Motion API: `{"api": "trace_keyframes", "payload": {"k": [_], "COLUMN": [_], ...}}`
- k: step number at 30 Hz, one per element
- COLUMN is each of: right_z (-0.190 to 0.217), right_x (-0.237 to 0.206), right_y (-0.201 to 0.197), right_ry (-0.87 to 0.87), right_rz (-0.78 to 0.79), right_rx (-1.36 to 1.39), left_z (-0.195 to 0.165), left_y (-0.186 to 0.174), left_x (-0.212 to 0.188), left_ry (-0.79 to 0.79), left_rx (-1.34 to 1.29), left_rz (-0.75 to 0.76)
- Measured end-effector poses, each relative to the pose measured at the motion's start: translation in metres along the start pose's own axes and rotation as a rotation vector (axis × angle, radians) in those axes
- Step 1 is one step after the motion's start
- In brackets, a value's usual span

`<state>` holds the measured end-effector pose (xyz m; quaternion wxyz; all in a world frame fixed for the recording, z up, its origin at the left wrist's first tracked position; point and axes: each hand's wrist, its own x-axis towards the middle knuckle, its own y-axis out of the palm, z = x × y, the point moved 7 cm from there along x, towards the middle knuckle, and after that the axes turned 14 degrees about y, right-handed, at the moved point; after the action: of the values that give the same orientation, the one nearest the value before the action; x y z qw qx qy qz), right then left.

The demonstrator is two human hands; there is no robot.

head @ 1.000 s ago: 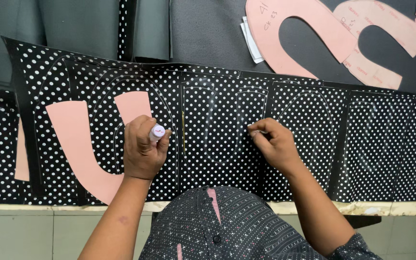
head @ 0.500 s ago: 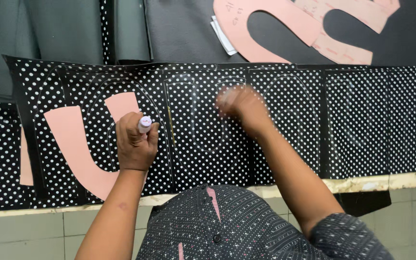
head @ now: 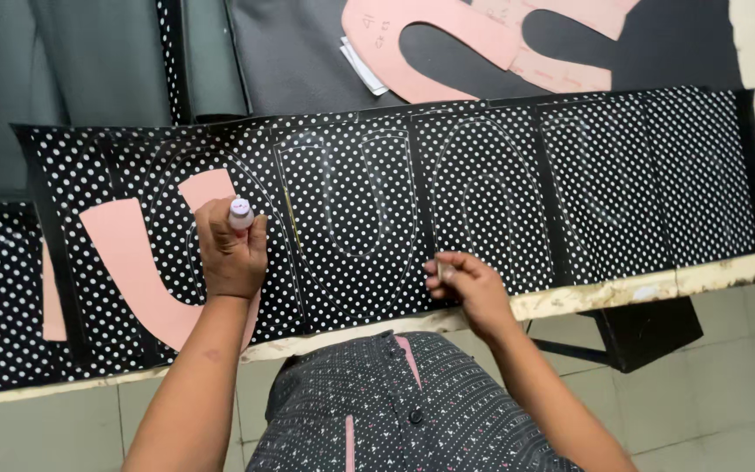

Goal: The person uses a white marker to trace the outlines of pink paper patterns onto a black polka-dotted fabric laid out on a table. They repeatedly cap and uncaps the marker while tracing multiple pattern pieces.

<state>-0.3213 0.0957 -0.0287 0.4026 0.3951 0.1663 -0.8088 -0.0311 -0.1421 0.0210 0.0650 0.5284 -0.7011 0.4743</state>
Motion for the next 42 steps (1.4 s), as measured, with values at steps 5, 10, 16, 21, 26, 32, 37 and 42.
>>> {"api": "trace_keyframes", "payload": {"k": [5, 10, 16, 21, 26, 32, 37, 42], "right_z": [-0.032, -0.03, -0.025, -0.023, -0.026, -0.037, -0.033, -0.031], "right_x": [-0.019, -0.02, -0.034, -0.044, -0.046, -0.055, -0.07, -0.085], "right_y": [0.007, 0.015, 0.024, 0.033, 0.034, 0.055, 0.115, 0.166], "right_ry": [-0.021, -0.108, -0.184, -0.231, -0.199, -0.161, -0.174, -0.225], "right_rz": [-0.024, -0.097, -0.148, -0.181, -0.23, -0.194, 0.003, 0.251], "right_rx": [0.074, 0.128, 0.088, 0.093, 0.121, -0.018, -0.484, -0.557], "left_z": [-0.005, -0.003, -0.026, -0.028, -0.018, -0.016, -0.036, -0.056], "left_y": [-0.012, -0.021, -0.031, -0.036, -0.041, -0.057, -0.035, -0.02], "left_x": [0.003, -0.002, -0.018, -0.022, -0.031, -0.063, -0.077, -0.086], "left_ry": [-0.058, -0.174, 0.002, 0.053, -0.011, -0.22, -0.364, -0.515], "left_rx": [-0.068, -0.092, -0.018, -0.032, -0.145, -0.232, -0.677, -0.972], "left_rz": [0.017, 0.109, 0.181, 0.205, 0.244, 0.353, 0.662, 0.765]}}
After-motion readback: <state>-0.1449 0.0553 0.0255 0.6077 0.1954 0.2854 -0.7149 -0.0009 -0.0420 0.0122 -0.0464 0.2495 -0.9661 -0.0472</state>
